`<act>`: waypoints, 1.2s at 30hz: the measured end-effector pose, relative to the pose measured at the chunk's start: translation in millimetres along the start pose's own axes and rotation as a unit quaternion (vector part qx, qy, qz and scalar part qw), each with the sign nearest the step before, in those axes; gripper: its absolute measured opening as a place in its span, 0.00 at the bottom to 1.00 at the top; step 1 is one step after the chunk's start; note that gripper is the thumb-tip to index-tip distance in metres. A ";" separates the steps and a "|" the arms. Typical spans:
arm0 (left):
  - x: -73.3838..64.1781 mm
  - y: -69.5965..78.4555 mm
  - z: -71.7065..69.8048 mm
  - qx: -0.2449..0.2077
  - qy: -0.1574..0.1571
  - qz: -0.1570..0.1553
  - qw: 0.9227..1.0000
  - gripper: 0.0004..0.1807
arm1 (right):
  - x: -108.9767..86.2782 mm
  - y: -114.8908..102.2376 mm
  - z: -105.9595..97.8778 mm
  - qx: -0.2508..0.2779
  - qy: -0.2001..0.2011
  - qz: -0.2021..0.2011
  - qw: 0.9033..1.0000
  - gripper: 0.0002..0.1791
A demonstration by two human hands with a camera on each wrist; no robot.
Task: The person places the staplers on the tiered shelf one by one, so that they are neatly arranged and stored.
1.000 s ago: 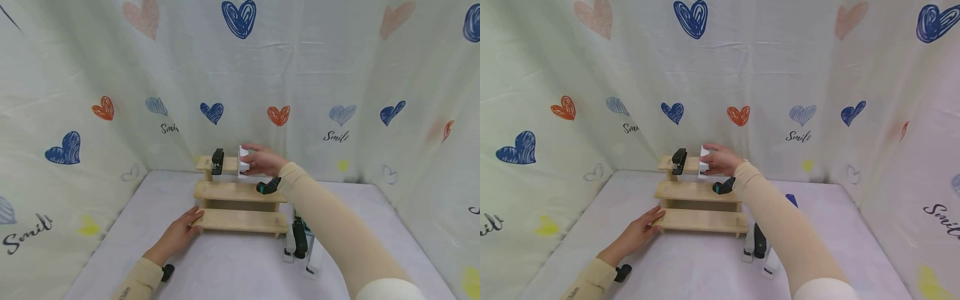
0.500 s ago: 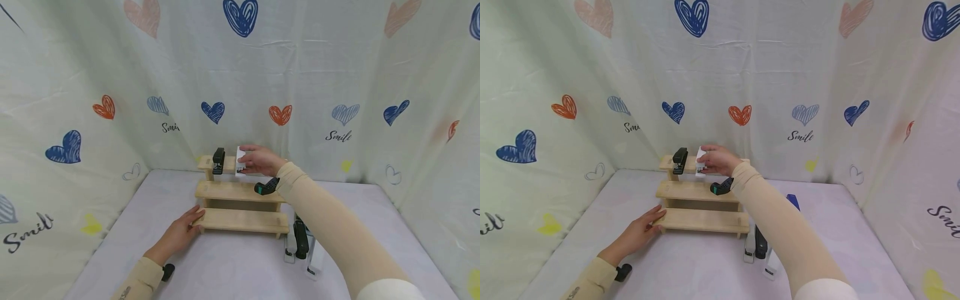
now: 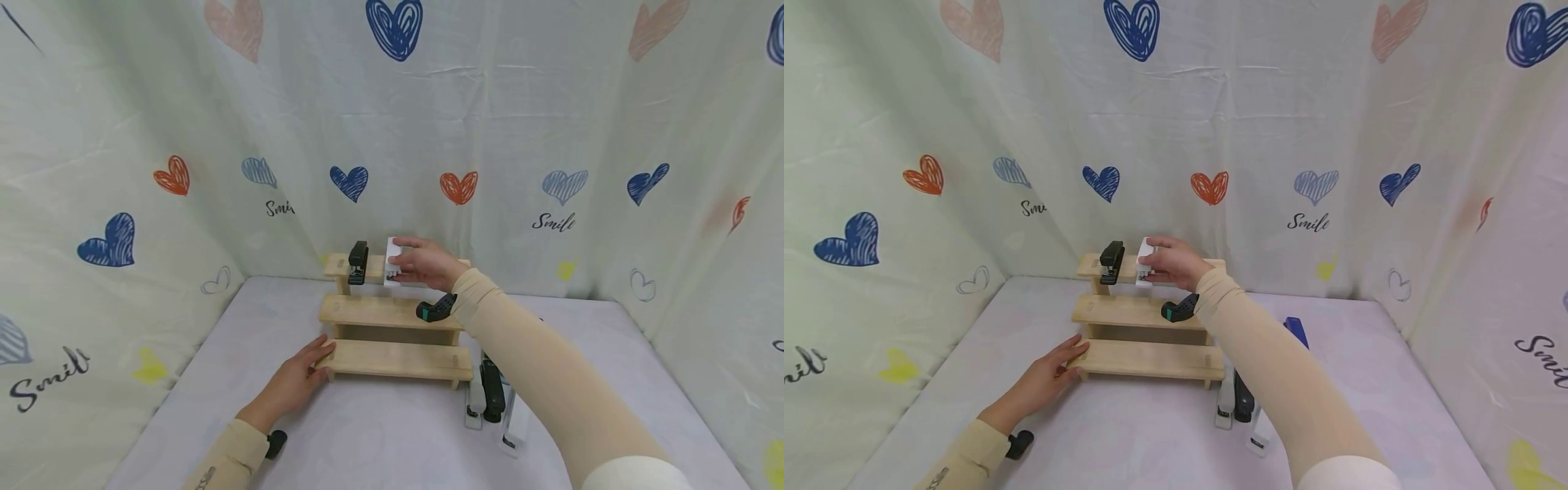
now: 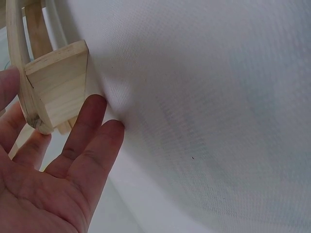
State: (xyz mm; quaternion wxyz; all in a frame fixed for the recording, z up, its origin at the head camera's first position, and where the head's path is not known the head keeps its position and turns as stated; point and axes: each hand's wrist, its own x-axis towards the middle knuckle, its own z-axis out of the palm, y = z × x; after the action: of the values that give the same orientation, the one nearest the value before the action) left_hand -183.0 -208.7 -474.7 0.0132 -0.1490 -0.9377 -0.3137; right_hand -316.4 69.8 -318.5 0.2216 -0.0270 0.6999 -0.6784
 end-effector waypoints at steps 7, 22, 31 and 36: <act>0.2 1.3 -1.1 -0.011 -0.003 -0.002 1.000 0.27 | -1.1 0.3 -2.6 0.012 -0.003 -0.007 1.000 0.32; 0.3 0.8 2.4 -0.004 -0.002 -0.003 1.000 0.28 | -12.3 3.7 -14.7 -0.027 -0.007 -0.018 0.999 0.31; -2.1 1.4 0.2 -0.006 0.003 0.001 1.000 0.28 | -52.7 11.4 -75.8 -0.126 -0.042 -0.044 0.990 0.34; -1.7 1.2 2.1 -0.009 0.007 0.002 1.000 0.28 | -87.1 23.4 -125.8 -0.168 -0.032 -0.049 0.984 0.36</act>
State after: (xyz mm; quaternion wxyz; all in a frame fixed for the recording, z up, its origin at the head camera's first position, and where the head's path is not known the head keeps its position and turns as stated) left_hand -180.9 -207.0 -475.8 0.0187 -0.1485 -0.9343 -0.3236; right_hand -275.5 219.1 -319.5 0.2027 -0.1199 0.7942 -0.5602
